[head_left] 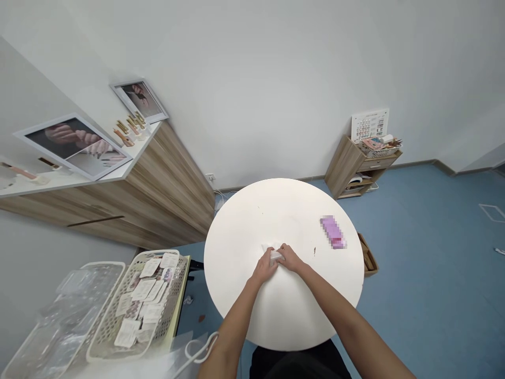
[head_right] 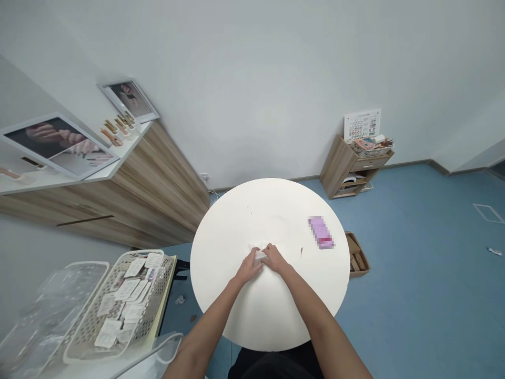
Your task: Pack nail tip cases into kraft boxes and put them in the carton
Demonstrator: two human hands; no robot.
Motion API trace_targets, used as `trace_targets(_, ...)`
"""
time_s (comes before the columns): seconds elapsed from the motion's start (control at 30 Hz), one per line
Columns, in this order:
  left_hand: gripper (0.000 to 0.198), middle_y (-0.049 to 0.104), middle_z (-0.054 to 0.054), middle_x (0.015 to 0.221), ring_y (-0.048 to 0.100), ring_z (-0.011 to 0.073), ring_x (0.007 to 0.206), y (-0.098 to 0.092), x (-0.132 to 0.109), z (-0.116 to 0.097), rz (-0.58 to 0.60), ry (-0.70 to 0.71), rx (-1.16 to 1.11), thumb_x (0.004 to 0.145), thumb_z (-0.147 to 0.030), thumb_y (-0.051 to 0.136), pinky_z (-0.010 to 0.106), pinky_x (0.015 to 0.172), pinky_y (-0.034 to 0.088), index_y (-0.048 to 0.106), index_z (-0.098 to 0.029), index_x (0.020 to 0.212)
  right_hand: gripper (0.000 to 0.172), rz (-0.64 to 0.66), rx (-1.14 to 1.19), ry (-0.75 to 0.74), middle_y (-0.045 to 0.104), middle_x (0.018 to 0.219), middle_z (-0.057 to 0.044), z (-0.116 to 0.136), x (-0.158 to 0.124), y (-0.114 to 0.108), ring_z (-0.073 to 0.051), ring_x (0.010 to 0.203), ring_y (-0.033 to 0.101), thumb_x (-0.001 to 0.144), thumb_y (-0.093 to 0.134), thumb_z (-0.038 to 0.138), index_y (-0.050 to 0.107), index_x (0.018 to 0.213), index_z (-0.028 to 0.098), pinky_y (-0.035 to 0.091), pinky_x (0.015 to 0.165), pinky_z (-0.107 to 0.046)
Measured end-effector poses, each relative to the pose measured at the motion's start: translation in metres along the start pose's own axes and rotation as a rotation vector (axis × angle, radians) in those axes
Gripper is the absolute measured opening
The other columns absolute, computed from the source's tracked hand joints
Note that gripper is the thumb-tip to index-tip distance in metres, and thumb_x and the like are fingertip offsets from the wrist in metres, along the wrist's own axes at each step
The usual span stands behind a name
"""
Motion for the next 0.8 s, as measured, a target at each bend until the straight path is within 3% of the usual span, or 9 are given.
trace_targets(0.07, 0.042, 0.063, 0.005, 0.105, 0.063, 0.0213, 0.091, 0.003, 0.006, 0.008, -0.07, -0.055, -0.011, 0.086, -0.026, 0.046, 0.036, 0.084, 0.05, 0.042, -0.024, 0.128, 0.031, -0.05, 0.026, 0.06, 0.057, 0.108, -0.006, -0.003, 0.01, 0.001, -0.02, 0.1, 0.057, 0.082, 0.06, 0.02, 0.059, 0.113, 0.021, 0.045, 0.087, -0.03)
trace_targets(0.17, 0.04, 0.055, 0.011, 0.127, 0.054, 0.0252, 0.116, 0.011, 0.013, 0.015, -0.21, -0.076, 0.113, 0.089, -0.023, 0.04, 0.042, 0.098, 0.044, 0.044, -0.02, 0.128, 0.038, -0.109, 0.068, 0.132, 0.055, 0.111, -0.005, -0.004, 0.019, 0.004, -0.019, 0.096, 0.058, 0.083, 0.058, 0.022, 0.051, 0.12, 0.022, 0.047, 0.083, -0.029)
trace_targets(0.27, 0.044, 0.043, 0.014, 0.143, 0.042, 0.0289, 0.131, 0.02, 0.01, 0.02, -0.329, -0.084, 0.234, 0.089, -0.019, 0.039, 0.048, 0.106, 0.037, 0.043, -0.02, 0.133, 0.036, -0.157, 0.039, 0.154, 0.053, 0.113, -0.005, 0.001, 0.021, 0.005, -0.02, 0.096, 0.057, 0.083, 0.056, 0.022, 0.049, 0.118, 0.023, 0.047, 0.081, -0.03)
trace_targets(0.33, 0.045, 0.043, 0.013, 0.143, 0.043, 0.0298, 0.13, 0.026, 0.003, 0.021, -0.36, -0.06, 0.285, 0.088, -0.015, 0.04, 0.051, 0.107, 0.036, 0.046, -0.022, 0.131, 0.032, -0.205, -0.024, 0.157, 0.052, 0.113, -0.007, 0.006, 0.021, 0.004, -0.022, 0.101, 0.054, 0.084, 0.056, 0.021, 0.051, 0.115, 0.022, 0.047, 0.083, -0.031)
trace_targets(0.5, 0.047, 0.056, 0.01, 0.131, 0.049, 0.027, 0.124, 0.037, -0.018, 0.021, -0.308, 0.043, 0.361, 0.083, -0.006, 0.039, 0.054, 0.111, 0.031, 0.053, -0.025, 0.124, 0.018, -0.209, -0.221, 0.136, 0.053, 0.109, -0.01, 0.015, 0.019, 0.005, -0.025, 0.099, 0.051, 0.089, 0.049, 0.021, 0.057, 0.106, 0.021, 0.044, 0.081, -0.035)
trace_targets(0.63, 0.056, 0.05, 0.01, 0.142, 0.043, 0.0276, 0.133, 0.041, -0.025, 0.022, -0.253, 0.053, 0.32, 0.081, -0.008, 0.041, 0.057, 0.117, 0.02, 0.047, -0.023, 0.135, 0.026, -0.146, -0.306, 0.086, 0.057, 0.108, -0.011, 0.013, 0.014, 0.005, -0.025, 0.097, 0.052, 0.091, 0.039, 0.016, 0.058, 0.108, 0.02, 0.041, 0.081, -0.035)
trace_targets(0.73, 0.062, 0.042, 0.011, 0.15, 0.039, 0.0281, 0.137, 0.041, -0.028, 0.025, -0.164, 0.024, 0.245, 0.077, -0.009, 0.044, 0.055, 0.115, 0.027, 0.044, -0.021, 0.139, 0.029, -0.129, -0.365, 0.075, 0.057, 0.11, -0.014, 0.014, 0.013, 0.002, -0.028, 0.102, 0.051, 0.088, 0.039, 0.012, 0.061, 0.107, 0.017, 0.04, 0.084, -0.038)
trace_targets(0.8, 0.062, 0.039, 0.01, 0.152, 0.037, 0.0261, 0.139, 0.034, -0.033, 0.028, -0.169, 0.0, 0.199, 0.077, -0.01, 0.044, 0.051, 0.114, 0.032, 0.045, -0.02, 0.138, 0.031, -0.145, -0.38, 0.065, 0.057, 0.114, -0.016, 0.021, 0.016, 0.002, -0.03, 0.107, 0.049, 0.088, 0.04, 0.012, 0.061, 0.109, 0.016, 0.04, 0.086, -0.04)
Point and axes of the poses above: each hand's wrist, its own x-axis towards the middle knuckle, its own y-axis out of the palm, z = x × y, the point moved 3 cm from there along x, towards the middle knuckle
